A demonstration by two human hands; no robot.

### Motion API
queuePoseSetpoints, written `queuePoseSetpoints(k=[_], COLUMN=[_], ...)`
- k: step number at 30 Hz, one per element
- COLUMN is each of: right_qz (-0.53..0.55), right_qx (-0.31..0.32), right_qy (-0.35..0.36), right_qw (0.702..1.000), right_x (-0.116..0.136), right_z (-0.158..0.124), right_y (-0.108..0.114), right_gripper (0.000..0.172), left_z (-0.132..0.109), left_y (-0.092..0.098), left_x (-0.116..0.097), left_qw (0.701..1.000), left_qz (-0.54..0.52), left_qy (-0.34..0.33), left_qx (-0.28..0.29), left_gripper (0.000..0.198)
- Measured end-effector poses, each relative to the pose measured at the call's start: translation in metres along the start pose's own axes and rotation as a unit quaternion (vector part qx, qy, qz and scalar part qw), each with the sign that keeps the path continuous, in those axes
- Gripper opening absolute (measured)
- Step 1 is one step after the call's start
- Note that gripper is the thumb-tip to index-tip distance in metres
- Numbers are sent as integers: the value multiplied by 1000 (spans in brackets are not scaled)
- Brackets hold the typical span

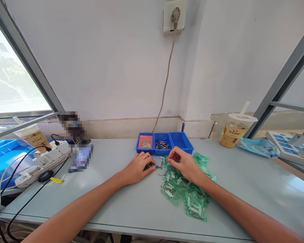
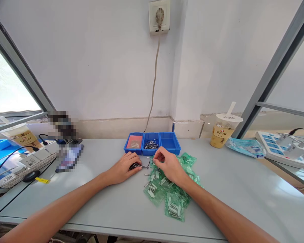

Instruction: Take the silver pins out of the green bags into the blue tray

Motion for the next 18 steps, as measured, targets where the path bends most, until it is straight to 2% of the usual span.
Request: queuePoseSetpoints(k=[6, 12, 18], right_qz=[-102, -148, -184], right_qx=[-5, 5, 5], right_qy=[29, 32, 20], right_qw=[994, 988, 983], right_x=[-1, -1, -2], right_z=[1, -1, -1], right_y=[1, -2, -2], right_gripper=[26, 22, 21], left_z=[0, 0, 2], left_y=[1, 2, 1], left_x=[0, -3, -8], left_qw=[1000, 1000, 998], left_qz=[4, -15, -10], left_qy=[-5, -13, -37], left_qx=[-11, -3, 46], left_gripper=[22, 25, 38])
Point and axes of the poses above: each hand's wrist, its own z-axis towards the middle knuckle, its own y-axis out of the back of the hand, x = y × z, the point moved 5 cm from there along z, towards the middle knuckle, and after that the axes turned 1 degree about x, right-handed, at the moved point
